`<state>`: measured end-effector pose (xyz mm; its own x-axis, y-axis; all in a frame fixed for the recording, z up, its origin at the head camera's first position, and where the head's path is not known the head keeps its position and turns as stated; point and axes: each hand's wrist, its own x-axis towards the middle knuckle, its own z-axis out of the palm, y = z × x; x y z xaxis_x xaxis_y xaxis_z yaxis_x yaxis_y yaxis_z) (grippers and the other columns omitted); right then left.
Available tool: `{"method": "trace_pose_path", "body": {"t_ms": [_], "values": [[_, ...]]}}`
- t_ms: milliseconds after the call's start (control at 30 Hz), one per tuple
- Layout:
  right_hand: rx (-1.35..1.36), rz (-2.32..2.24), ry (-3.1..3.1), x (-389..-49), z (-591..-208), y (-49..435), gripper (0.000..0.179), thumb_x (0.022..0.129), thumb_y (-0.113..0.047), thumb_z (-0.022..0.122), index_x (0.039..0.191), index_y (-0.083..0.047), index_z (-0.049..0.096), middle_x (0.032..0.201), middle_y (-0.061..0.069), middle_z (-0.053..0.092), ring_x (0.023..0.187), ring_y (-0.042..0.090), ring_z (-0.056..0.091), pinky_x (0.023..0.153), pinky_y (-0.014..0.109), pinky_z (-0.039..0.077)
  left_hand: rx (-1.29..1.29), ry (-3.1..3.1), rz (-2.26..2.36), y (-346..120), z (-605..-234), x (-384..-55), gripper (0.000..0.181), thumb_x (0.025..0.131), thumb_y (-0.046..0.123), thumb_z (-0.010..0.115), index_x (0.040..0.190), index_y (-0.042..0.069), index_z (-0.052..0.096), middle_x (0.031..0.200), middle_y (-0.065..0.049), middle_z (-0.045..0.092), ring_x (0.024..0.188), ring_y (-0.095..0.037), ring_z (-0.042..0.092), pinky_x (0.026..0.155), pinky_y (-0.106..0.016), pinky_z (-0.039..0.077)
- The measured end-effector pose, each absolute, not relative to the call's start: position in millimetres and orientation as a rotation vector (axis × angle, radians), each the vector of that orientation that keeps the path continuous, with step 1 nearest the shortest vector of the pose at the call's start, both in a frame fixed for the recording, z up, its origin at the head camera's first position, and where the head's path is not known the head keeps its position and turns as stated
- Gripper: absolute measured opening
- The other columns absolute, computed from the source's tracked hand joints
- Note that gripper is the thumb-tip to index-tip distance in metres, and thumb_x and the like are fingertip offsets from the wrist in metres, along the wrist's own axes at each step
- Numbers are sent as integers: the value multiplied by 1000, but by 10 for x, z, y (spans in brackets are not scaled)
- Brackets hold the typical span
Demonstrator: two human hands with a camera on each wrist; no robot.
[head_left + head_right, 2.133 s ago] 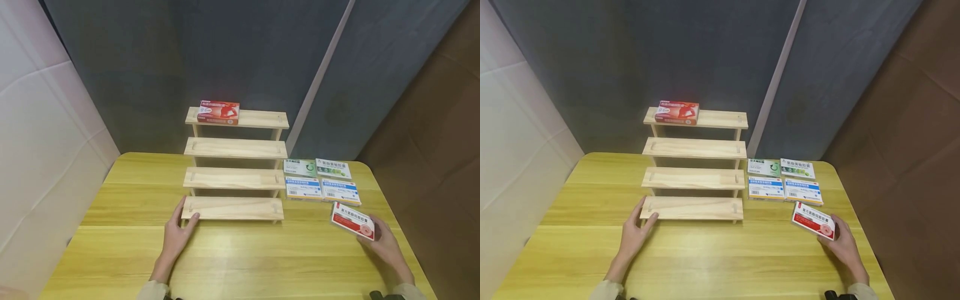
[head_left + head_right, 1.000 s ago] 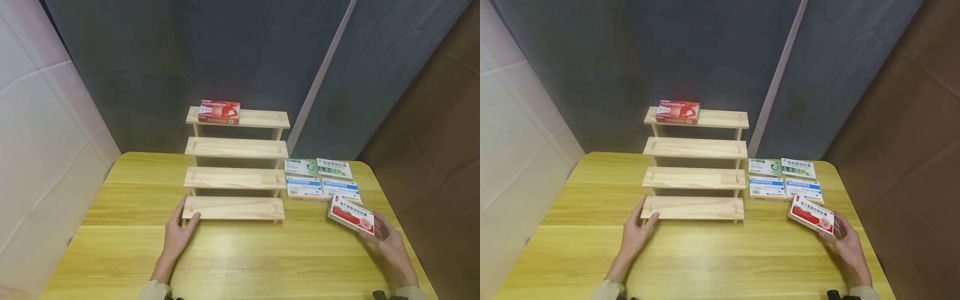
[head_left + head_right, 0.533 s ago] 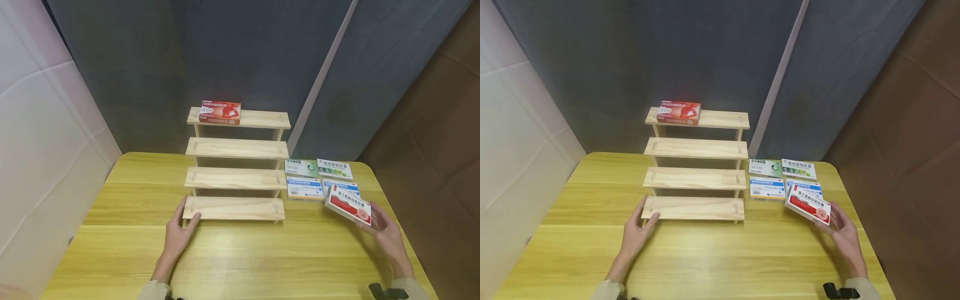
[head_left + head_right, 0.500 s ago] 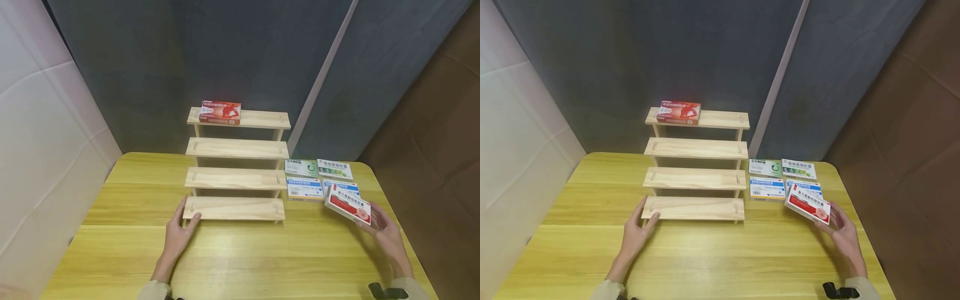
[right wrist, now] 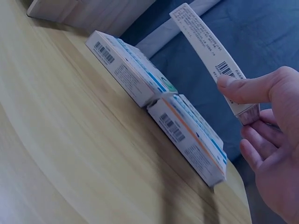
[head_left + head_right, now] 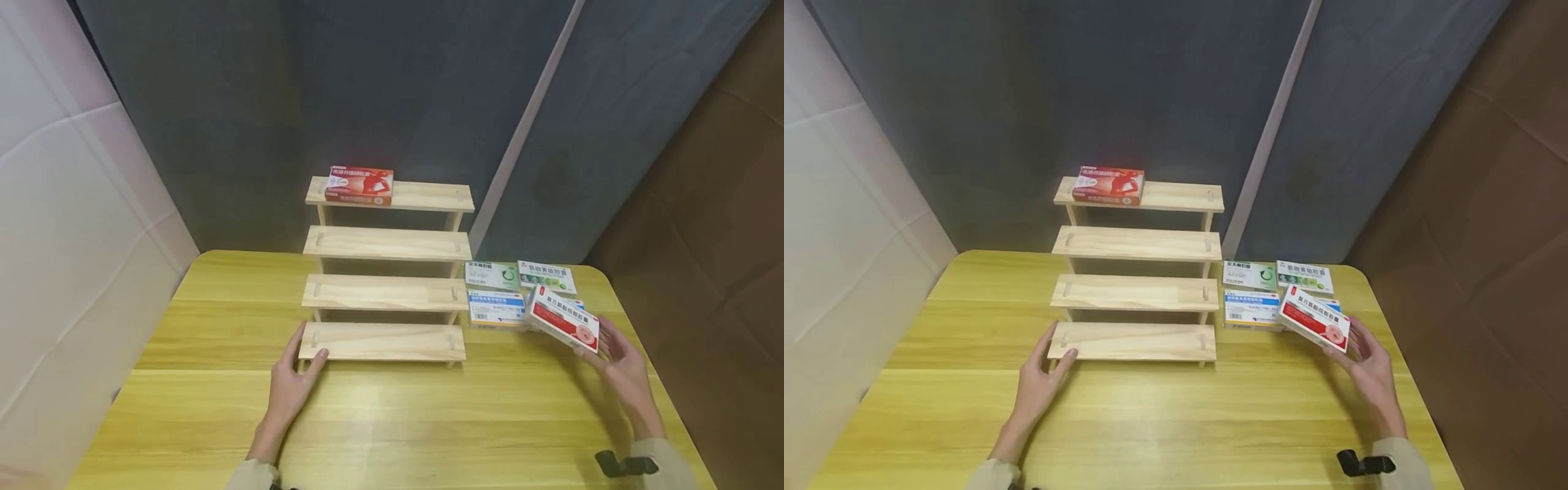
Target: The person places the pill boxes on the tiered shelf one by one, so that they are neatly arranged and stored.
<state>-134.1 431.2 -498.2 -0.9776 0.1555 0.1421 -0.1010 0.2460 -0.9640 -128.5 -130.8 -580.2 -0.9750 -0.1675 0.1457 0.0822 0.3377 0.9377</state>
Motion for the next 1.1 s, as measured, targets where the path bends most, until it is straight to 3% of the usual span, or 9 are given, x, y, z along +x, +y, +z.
{"method": "trace_pose_path", "body": {"t_ms": [300,533,1100], "values": [[-143,1756,-2319,-1464,-4917,4196,84,87,3,77,158,0,31,159,13,43,114,-12,56,94,3,47,90,-2387,-1697,-1308,-5806,-1287,71,98,25,70,158,14,35,162,-20,34,152,-36,29,124,-49,25],[-238,1721,-2305,-1577,-4817,4130,85,89,-2,76,159,-2,28,160,20,39,116,-11,54,97,2,44,87,-2394,-1698,-1321,-5818,-1264,70,98,25,69,159,17,35,162,-20,33,152,-40,28,124,-51,25],[-255,1783,-1990,-1898,-4602,3796,79,78,12,79,148,0,46,146,13,55,119,6,57,98,8,47,87,-2383,-1686,-1313,-5812,-1276,70,97,24,70,158,17,37,161,-22,35,151,-40,30,123,-51,26]]}}
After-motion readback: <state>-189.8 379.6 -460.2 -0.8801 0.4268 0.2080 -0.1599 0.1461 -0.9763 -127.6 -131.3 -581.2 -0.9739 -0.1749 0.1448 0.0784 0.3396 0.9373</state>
